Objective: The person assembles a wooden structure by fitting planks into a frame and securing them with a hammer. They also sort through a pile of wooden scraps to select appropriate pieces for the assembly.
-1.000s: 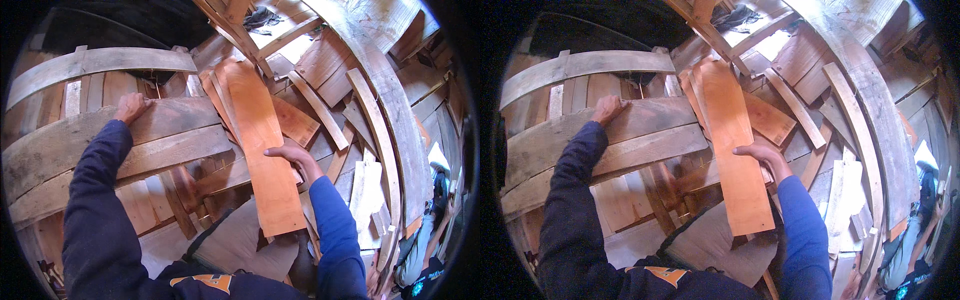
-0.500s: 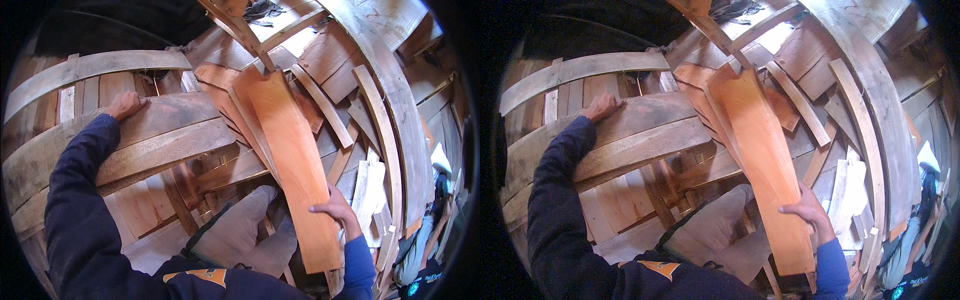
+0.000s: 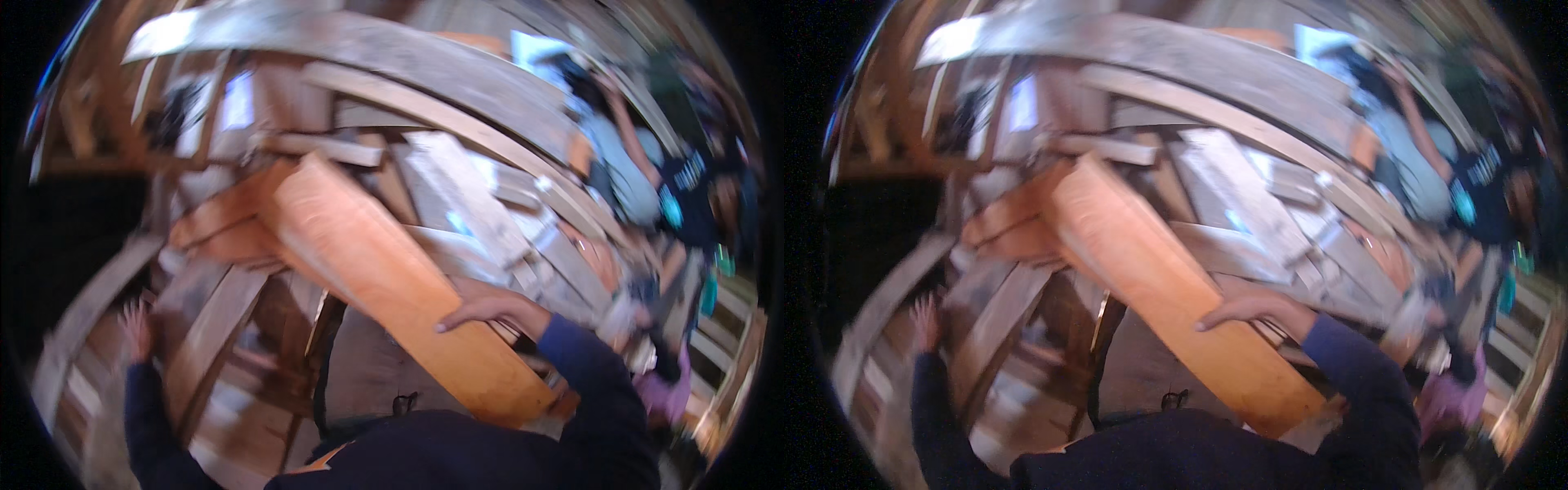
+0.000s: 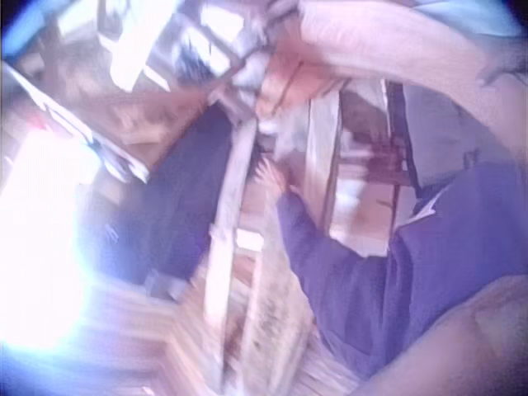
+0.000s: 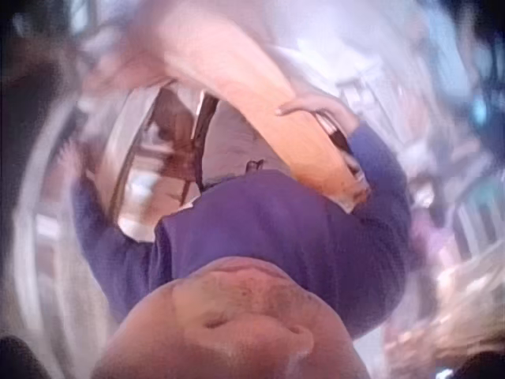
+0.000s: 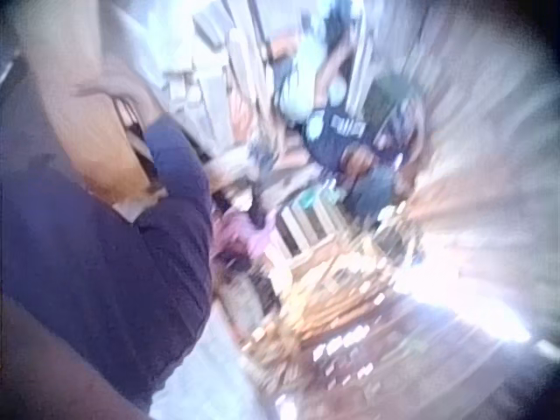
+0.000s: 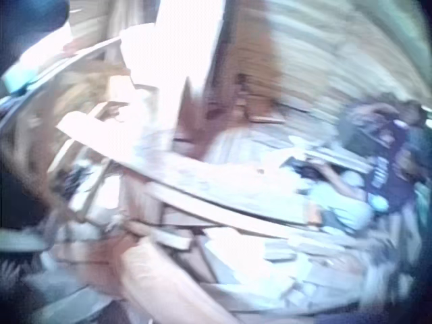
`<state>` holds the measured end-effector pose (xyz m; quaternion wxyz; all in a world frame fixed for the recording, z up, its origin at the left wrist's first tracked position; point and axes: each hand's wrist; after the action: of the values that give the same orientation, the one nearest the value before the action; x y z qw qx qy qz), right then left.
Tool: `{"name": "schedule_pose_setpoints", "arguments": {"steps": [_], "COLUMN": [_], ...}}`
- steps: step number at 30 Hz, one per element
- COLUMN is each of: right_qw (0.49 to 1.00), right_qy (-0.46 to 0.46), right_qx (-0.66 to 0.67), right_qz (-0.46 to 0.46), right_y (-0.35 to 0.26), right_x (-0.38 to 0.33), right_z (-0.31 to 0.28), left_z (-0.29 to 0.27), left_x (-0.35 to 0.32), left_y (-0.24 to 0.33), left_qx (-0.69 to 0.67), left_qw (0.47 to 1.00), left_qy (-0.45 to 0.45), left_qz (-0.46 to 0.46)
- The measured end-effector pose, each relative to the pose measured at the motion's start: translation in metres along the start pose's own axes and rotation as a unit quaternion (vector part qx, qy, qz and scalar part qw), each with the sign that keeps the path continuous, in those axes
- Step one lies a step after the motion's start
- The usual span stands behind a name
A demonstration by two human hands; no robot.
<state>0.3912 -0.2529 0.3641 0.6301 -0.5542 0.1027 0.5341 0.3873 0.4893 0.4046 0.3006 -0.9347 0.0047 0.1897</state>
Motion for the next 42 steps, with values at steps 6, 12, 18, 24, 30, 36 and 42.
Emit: {"name": "schedule_pose_setpoints", "arguments": {"steps": [6,12,18,24,30,36,42], "right_qw": [0.982,0.971,0.931,0.936,0.904,0.819,0.73], "right_qy": [0.106,0.159,0.215,0.308,0.418,0.469,0.525], "right_qx": [-0.153,-0.173,-0.289,-0.148,0.054,0.311,0.434], "right_qz": [0.015,0.027,0.053,0.085,0.077,0.111,0.058], "right_y": [0.006,0.011,0.004,0.019,0.069,0.095,0.127], "right_x": [-0.021,-0.07,-0.152,-0.282,-0.347,-0.394,-0.419], "right_z": [0.019,0.029,0.052,0.087,0.152,0.205,0.243], "left_z": [-0.113,-0.068,-0.044,-0.023,-0.049,-0.102,-0.192], "left_x": [0.0,-0.043,-0.081,-0.081,-0.095,-0.102,-0.116], "left_y": [0.136,0.128,0.115,0.112,0.113,0.121,0.156], "left_qx": [-0.037,-0.129,-0.034,0.023,-0.077,-0.026,0.067], "left_qw": [0.987,0.951,0.945,0.952,0.958,0.936,0.932], "left_qy": [-0.135,-0.268,-0.271,-0.191,-0.221,-0.265,-0.262], "left_qz": [0.08,0.085,0.182,0.237,0.167,0.229,0.239]}}
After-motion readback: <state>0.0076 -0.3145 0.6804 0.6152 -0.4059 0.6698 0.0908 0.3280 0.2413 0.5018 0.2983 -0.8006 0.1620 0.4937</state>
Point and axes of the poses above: each hand's wrist, its own x-axis towards the middle knuckle, its own z-axis out of the palm, y = z × x, and after that the axes turned 10 degrees about y, right-handed
